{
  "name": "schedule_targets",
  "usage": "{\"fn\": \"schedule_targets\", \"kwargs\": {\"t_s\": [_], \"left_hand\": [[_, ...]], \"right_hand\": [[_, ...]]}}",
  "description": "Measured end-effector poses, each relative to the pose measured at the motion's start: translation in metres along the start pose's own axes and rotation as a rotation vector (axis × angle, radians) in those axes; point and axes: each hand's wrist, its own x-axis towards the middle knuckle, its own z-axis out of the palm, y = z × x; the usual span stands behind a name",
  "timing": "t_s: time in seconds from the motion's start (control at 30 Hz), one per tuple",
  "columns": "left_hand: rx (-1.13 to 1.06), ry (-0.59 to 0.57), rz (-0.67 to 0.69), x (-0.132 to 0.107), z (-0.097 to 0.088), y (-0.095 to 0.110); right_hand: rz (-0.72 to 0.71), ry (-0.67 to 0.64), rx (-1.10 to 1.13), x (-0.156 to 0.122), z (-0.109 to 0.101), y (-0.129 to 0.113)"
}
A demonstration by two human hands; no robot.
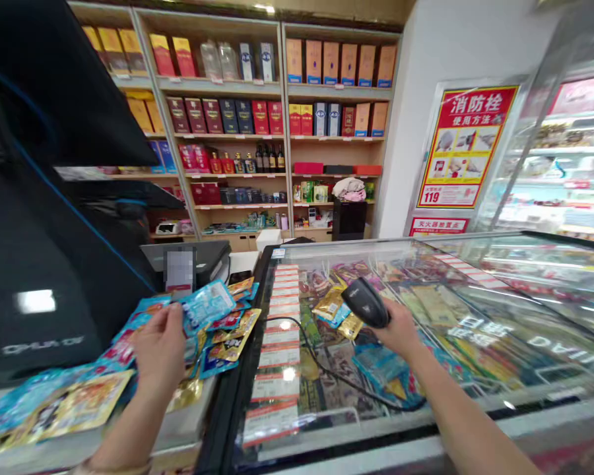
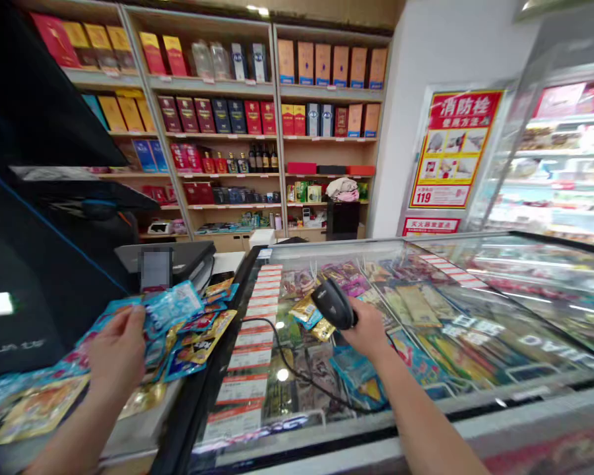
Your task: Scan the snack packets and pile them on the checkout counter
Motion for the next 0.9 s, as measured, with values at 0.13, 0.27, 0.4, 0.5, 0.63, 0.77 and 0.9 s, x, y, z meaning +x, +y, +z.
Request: {"fn": "schedule_targets", "kwargs": {"t_s": [0.13, 0.27, 0.4, 0.5, 0.63, 0.77, 0.9], "left_hand": [[0.109, -0.273, 0.183, -0.017, 0.034, 0.021], [0.152, -0.479, 0.273, -0.039, 0.069, 0.031], [0.229, -0.513, 0.319, -0.058, 0.093, 0.028], [0.293, -0.487, 0.361, -0.061, 0.098, 0.024], [0.362, -0.430, 0.358, -0.060, 0.097, 0.022], [0.382, -0.417, 0.345, -0.060, 0.096, 0.024], [0.375, -0.418, 0.351, -0.062, 0.096, 0.024]], "right_hand": [[-0.119, -0.181, 0.094, 0.004, -0.007, -0.013], [-0.150, -0.386, 0.122, 0.007, -0.009, -0.030], [-0.120, -0.474, 0.089, 0.007, -0.007, -0.038], [-0.095, -0.523, 0.063, 0.007, -0.007, -0.039], [-0.060, -0.560, 0.025, 0.008, -0.011, -0.041], [-0.064, -0.595, -0.008, 0.009, -0.011, -0.045], [-0.057, -0.637, -0.024, 0.007, -0.009, -0.046]]}}
